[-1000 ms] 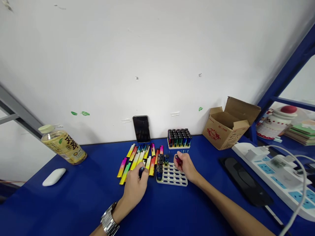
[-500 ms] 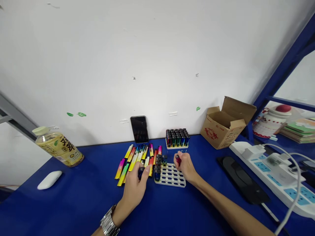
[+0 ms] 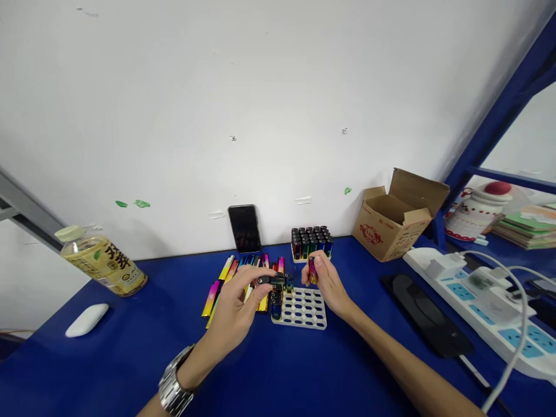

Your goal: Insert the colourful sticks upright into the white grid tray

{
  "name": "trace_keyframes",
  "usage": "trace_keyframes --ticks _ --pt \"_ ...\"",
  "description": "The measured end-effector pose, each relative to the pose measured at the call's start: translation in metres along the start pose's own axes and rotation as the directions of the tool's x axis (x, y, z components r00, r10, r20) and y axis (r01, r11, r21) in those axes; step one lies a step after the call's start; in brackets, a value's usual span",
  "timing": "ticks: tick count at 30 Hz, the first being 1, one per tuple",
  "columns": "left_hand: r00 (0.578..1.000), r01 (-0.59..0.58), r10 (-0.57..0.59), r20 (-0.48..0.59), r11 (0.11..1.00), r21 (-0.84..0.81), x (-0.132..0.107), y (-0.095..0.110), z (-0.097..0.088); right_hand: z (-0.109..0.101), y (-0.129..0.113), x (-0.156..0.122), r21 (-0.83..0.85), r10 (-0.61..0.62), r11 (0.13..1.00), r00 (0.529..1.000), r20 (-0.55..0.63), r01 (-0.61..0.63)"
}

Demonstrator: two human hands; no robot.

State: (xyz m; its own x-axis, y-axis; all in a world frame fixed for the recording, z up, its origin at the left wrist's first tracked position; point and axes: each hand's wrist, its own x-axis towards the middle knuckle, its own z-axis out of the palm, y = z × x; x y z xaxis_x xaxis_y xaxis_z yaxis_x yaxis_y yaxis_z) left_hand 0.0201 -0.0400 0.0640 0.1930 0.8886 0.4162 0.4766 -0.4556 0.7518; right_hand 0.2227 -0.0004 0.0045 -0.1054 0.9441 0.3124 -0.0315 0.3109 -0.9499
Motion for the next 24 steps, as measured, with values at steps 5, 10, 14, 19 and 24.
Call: trace_keyframes --ticks 5,10,14,19,24 --pt "0.961 -0.111 0.050 0.273 0.971 0.213 0.022 0.020 0.005 -0.013 -0.002 0.003 -0.257 -0.130 0.961 0.988 -0.080 0.105" --pt "0.850 -0.344 0.100 0.517 0.849 0.402 0.031 0.023 0.017 -0.023 -0.005 0.007 -0.398 -0.265 0.899 0.951 -0.161 0.183" --pt "0.828 -0.468 0.166 0.535 0.729 0.499 0.034 0.020 0.024 -0.024 -0.006 0.007 -0.356 -0.225 0.921 0.962 -0.154 0.158" --pt "0.828 -0.513 0.204 0.522 0.653 0.557 0.039 0.014 0.026 -0.020 -0.008 0.001 -0.207 -0.074 0.977 0.993 -0.096 0.053" --pt "0.815 -0.521 0.213 0.539 0.675 0.522 0.042 0.007 0.028 -0.015 -0.007 -0.009 -0.171 -0.065 0.983 0.996 0.057 0.074"
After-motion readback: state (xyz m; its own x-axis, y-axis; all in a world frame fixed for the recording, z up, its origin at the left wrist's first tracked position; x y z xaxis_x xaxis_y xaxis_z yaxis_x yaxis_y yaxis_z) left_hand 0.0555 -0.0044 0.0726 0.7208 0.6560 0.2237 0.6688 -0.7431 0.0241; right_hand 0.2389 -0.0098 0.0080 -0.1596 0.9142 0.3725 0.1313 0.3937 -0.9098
